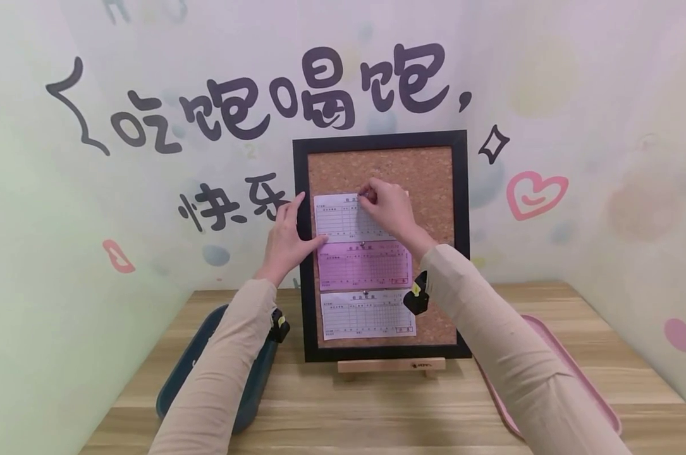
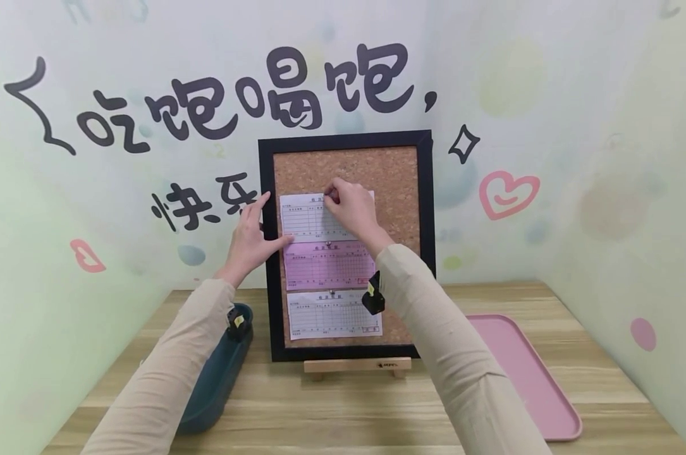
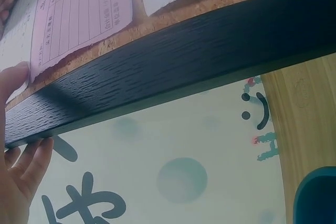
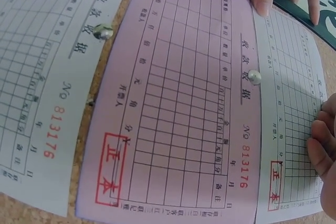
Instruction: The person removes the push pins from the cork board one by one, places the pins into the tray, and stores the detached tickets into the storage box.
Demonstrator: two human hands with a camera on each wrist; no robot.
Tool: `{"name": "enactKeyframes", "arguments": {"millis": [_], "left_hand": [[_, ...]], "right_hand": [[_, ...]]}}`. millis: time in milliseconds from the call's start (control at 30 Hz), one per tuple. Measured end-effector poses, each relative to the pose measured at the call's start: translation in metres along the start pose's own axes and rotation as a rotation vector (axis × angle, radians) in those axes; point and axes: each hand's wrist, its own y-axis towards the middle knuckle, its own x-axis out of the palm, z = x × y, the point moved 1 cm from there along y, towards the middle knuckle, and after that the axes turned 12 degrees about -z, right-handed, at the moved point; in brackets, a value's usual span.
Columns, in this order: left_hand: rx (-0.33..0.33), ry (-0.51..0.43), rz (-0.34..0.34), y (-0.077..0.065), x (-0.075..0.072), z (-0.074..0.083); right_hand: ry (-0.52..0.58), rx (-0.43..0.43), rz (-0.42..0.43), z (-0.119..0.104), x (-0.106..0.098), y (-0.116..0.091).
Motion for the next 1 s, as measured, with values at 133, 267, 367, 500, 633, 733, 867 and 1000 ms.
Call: {"name": "enactKeyframes", "arguments": {"millis": [133,267,367,500,633,733,867,1000], "left_hand": [[0.01,-0.003,0.008,0.0003,-0.0004,0.0003],[0.014,-0.007,0.013,0.0013,-0.001,-0.0004],[0.008,-0.007,0.013,0.0013,-0.0018,-0.0007],[-0.002,-0.001,0.008,0.0004,-0.0022,-0.0009],[-0.008,0.003,0.003,0.0003,-0.0009,-0.0016],[-0.008,0.001,0.003,0.0003,0.0,-0.0017],[-0.011,0.004,0.0,0.0004,0.0009,-0.0018],[-0.014,0.004,0.001,0.0003,0.0014,-0.001]], "right_hand": [[-0.007,0.011,0.012,-0.0018,0.0004,0.0009],[0.003,0.043,0.013,-0.0043,0.0008,0.0033],[0.024,0.07,0.009,-0.0066,0.0009,0.005],[0.043,0.086,0.002,-0.0078,0.0013,0.0055],[0.065,0.086,-0.005,-0.0063,0.0021,0.0046],[0.085,0.085,-0.005,-0.005,0.0026,0.0034],[0.097,0.09,-0.005,-0.0042,0.0023,0.0021],[0.1,0.092,-0.006,-0.004,0.0021,0.0012]]}}
